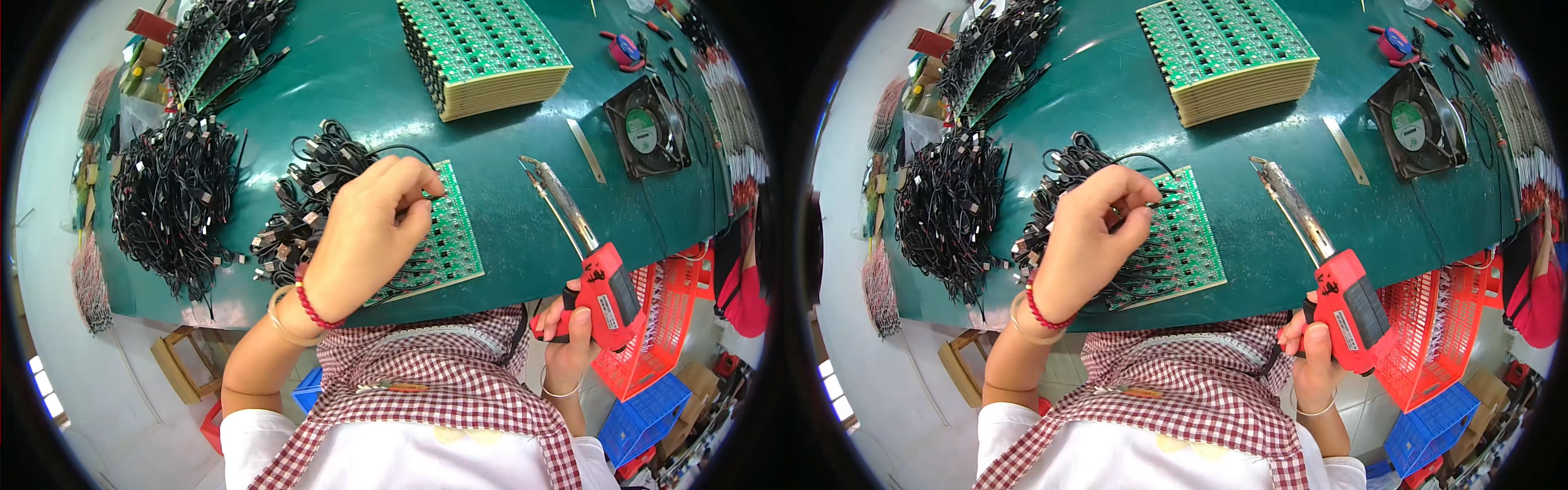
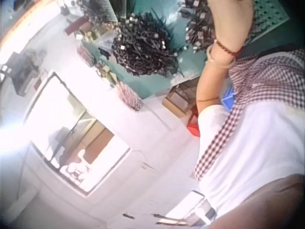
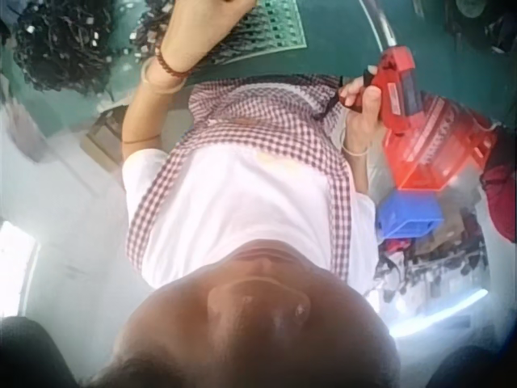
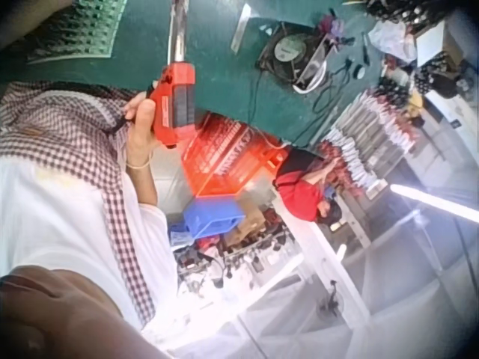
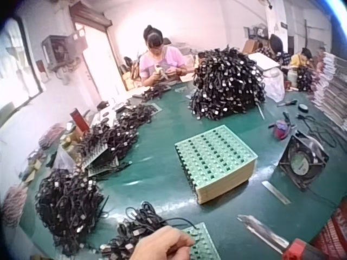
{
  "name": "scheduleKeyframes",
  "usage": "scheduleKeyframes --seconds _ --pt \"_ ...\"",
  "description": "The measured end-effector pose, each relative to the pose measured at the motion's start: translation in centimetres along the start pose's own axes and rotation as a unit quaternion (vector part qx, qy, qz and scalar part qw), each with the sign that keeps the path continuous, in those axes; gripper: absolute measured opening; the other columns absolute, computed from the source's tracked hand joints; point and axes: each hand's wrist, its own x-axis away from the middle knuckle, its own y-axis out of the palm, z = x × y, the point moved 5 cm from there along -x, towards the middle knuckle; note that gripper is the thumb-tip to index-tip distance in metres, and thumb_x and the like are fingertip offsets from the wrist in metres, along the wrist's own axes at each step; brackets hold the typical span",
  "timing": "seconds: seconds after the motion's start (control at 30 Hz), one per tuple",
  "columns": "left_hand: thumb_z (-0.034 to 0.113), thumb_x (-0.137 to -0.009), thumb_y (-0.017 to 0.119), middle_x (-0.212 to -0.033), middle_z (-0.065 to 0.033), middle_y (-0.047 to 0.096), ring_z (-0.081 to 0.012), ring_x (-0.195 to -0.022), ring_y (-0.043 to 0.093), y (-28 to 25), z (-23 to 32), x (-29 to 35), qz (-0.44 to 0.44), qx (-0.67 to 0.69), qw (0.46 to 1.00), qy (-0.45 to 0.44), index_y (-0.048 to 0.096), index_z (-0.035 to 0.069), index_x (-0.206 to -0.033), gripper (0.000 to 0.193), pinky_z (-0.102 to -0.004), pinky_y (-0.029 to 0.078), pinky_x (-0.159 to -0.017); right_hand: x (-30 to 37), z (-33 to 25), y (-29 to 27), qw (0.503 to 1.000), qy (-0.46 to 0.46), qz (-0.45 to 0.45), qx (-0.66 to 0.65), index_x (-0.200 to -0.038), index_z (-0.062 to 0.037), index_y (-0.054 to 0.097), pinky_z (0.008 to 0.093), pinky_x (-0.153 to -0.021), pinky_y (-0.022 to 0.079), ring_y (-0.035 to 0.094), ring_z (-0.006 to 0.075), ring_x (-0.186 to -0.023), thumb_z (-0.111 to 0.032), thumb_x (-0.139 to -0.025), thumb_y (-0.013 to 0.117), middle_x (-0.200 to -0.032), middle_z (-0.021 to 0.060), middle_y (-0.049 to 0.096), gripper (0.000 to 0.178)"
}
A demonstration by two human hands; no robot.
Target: The person solders USB cables onto a circuit board using a soldering gun, sets the board aside, picks up a new circuit board from a stack, and solders USB cables onto it.
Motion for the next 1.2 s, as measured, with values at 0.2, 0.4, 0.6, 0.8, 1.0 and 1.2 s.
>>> scheduleKeyframes --seconds 0.2,0.4,0.6,0.8,1.0,1.2 --pt "-0.002 -0.077 0.059 -0.076 -0.0133 0.053 -0.029 -0.065 0.058 3.6 -1.6 0.1 0.038 -0.013 0.999 -0.009 0.056 0.0 -0.083 0.007 -0.0388 0.048 -0.059 0.1 0.3 -0.2 0.999 0.018 -0.021 0.029 -0.113 0.0026 0.047 0.0263 -0.047 0.041 0.043 0.0107 -0.047 -0.031 -0.094 0.049 -0.059 0.0059 0.048 0.039" --pt "0.006 -0.079 0.062 -0.079 -0.0133 0.053 -0.0305 -0.075 0.058 4.5 -1.9 -0.1 0.021 -0.199 0.98 0.011 0.054 0.0 -0.081 0.01 -0.0406 0.049 -0.064 0.2 0.7 -0.2 0.994 0.057 -0.07 0.064 -0.114 0.0018 0.048 0.0263 -0.048 0.041 0.044 0.0107 -0.049 -0.031 -0.093 0.051 -0.061 0.0067 0.05 0.039" --pt "0.004 -0.077 0.064 -0.077 -0.012 0.054 -0.0318 -0.071 0.057 4.8 -1.8 -0.4 0.041 -0.214 0.976 0.02 0.057 0.002 -0.079 0.008 -0.0404 0.047 -0.061 0.3 1.5 0.2 0.991 0.071 -0.106 0.047 -0.116 0.0027 0.049 0.0259 -0.05 0.043 0.045 0.0106 -0.051 -0.027 -0.093 0.052 -0.063 0.0075 0.053 0.037" --pt "0.005 -0.077 0.064 -0.08 -0.0113 0.054 -0.0299 -0.075 0.058 5.2 -1.9 -0.4 0.04 -0.209 0.977 -0.011 0.056 0.002 -0.082 0.01 -0.039 0.048 -0.062 0.8 2.7 0.3 0.981 0.126 -0.121 0.08 -0.113 0.0026 0.05 0.0251 -0.048 0.041 0.048 0.0111 -0.051 -0.026 -0.092 0.056 -0.065 0.0088 0.056 0.037" --pt "0.002 -0.075 0.065 -0.077 -0.0111 0.055 -0.0302 -0.068 0.058 5.2 -2.0 -0.4 0.063 -0.193 0.979 -0.028 0.055 0.002 -0.078 0.011 -0.0387 0.046 -0.059 0.8 2.8 0.1 0.979 0.13 -0.129 0.087 -0.104 0.002 0.053 0.0244 -0.048 0.04 0.049 0.011 -0.051 -0.027 -0.091 0.056 -0.065 0.0091 0.056 0.032" --pt "0.001 -0.075 0.065 -0.077 -0.0113 0.056 -0.0301 -0.067 0.059 5.3 -2.2 -0.3 0.065 -0.187 0.98 -0.022 0.054 0.002 -0.078 0.012 -0.0384 0.047 -0.058 0.6 2.6 0.5 0.974 0.129 -0.145 0.119 -0.089 0.0015 0.055 0.0242 -0.049 0.041 0.049 0.0105 -0.052 -0.026 -0.091 0.055 -0.066 0.0089 0.058 0.028"
